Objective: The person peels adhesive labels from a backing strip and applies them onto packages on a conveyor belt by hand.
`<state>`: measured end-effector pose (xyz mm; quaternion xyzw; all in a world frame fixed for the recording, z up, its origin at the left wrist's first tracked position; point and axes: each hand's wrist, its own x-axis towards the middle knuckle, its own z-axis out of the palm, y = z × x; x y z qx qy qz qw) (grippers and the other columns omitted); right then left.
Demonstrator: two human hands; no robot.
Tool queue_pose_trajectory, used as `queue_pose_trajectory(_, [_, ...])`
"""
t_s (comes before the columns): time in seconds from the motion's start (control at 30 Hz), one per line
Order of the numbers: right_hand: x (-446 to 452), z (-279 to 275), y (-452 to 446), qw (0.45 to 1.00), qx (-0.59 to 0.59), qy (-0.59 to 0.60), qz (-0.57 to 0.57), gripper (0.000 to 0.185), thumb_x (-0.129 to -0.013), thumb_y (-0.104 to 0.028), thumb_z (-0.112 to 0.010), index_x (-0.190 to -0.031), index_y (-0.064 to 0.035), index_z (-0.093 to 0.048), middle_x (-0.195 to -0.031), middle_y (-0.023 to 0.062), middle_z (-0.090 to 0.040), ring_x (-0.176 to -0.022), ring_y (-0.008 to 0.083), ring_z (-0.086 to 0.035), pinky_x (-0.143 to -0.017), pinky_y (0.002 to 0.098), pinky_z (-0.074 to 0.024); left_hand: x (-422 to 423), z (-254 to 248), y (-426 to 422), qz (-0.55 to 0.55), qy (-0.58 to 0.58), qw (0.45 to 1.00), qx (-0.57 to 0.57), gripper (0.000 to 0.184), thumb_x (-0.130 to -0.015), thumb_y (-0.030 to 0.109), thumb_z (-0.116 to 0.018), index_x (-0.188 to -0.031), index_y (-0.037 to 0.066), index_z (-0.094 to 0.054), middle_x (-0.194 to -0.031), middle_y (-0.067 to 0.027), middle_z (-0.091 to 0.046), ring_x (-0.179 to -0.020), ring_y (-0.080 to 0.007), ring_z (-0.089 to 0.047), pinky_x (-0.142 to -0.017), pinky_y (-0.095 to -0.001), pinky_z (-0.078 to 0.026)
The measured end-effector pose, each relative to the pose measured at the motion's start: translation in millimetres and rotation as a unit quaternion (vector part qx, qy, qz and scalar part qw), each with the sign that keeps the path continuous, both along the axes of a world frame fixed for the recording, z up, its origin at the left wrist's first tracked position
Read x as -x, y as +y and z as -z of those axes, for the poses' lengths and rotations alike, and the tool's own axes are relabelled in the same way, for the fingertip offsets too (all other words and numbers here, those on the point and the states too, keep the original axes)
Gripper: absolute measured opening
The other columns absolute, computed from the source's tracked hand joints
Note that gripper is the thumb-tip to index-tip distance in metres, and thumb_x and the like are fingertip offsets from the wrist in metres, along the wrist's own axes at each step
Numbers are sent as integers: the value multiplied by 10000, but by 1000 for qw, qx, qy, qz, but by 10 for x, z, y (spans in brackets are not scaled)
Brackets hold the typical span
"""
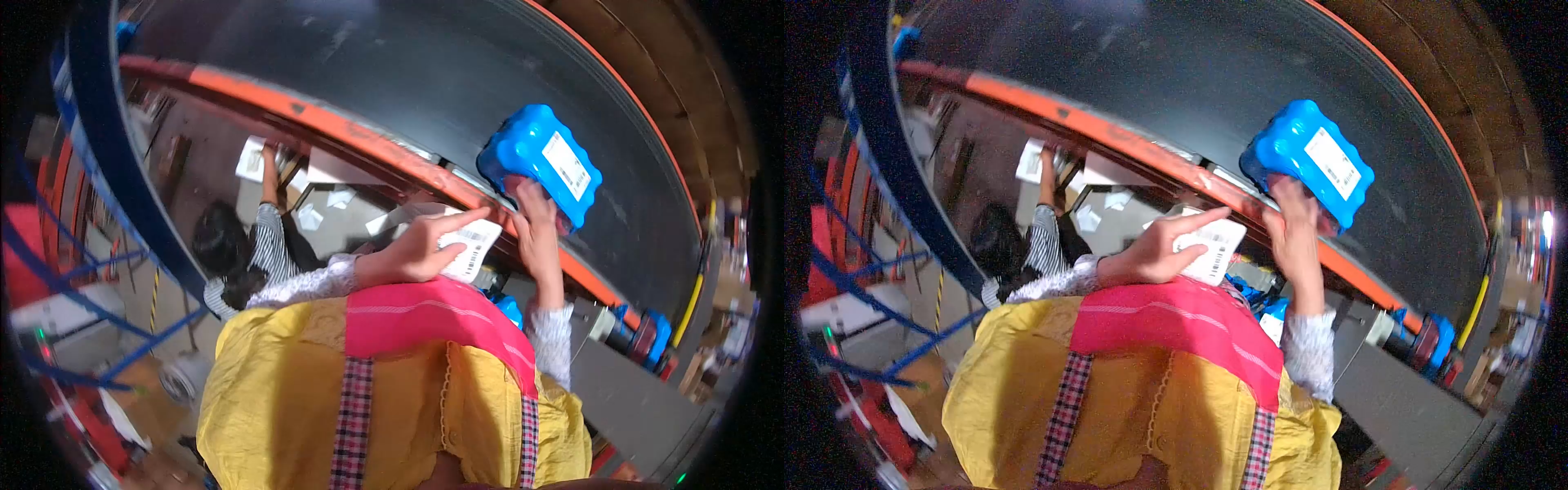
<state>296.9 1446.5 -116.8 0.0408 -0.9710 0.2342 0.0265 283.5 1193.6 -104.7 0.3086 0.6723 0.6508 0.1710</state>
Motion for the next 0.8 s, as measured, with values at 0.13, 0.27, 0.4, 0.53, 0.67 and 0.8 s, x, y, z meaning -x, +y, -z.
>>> queue_pose_trajectory(0.13, [-274,-267,-635,927,351,-125,-54,479,-712,-67,-662,-1177,-12,-562,-1161,145,-573,-1105,261,-520,-937,338,-392,67,23,-79,49,38,998,-21,713,-799,-30,-505,-1433,70,-193,-1192,-179,-566,-1065,-242,-579,-874,-308,-446])
queue_pose_trajectory(0.27, [-286,-320,-903,951,304,2,-55,309,-693,6,-687,-1000,-15,-664,-1009,113,-596,-969,211,-539,-822,313,-426,42,134,-176,43,-129,986,-92,723,-824,-13,-525,-1432,25,-135,-1356,-165,-393,-1148,-181,-491,-913,-302,-418])
queue_pose_trajectory(0.4, [-336,-405,-985,966,243,66,-57,213,-718,11,-680,-931,-2,-673,-824,105,-607,-802,212,-578,-685,306,-456,72,243,-248,74,-226,967,-89,321,-853,47,-581,-1167,1,-525,-976,-42,-593,-854,-68,-530,-710,-241,-462])
queue_pose_trajectory(0.53, [-322,-379,-1040,973,188,117,-61,162,-749,-25,-675,-907,6,-662,-813,123,-619,-763,245,-598,-679,317,-475,75,167,-370,-37,-120,992,31,152,-842,131,-630,-853,-20,-643,-670,-56,-607,-655,-49,-516,-566,-262,-440])
queue_pose_trajectory(0.67, [-338,-470,-899,953,188,236,-28,145,-816,-34,-596,-934,38,-641,-919,159,-649,-860,263,-622,-787,331,-475,134,539,-390,-200,-107,970,-84,210,-868,152,-540,-901,-29,-641,-754,-126,-619,-643,-129,-566,-570,-284,-473])
queue_pose_trajectory(0.8, [-468,-431,-565,864,352,262,247,257,-917,-59,-480,-1108,88,-569,-898,130,-660,-840,160,-613,-799,270,-468,269,257,-633,-363,-172,914,-62,227,-879,85,-547,-1055,-53,-582,-893,-69,-613,-747,-92,-538,-651,-247,-446])
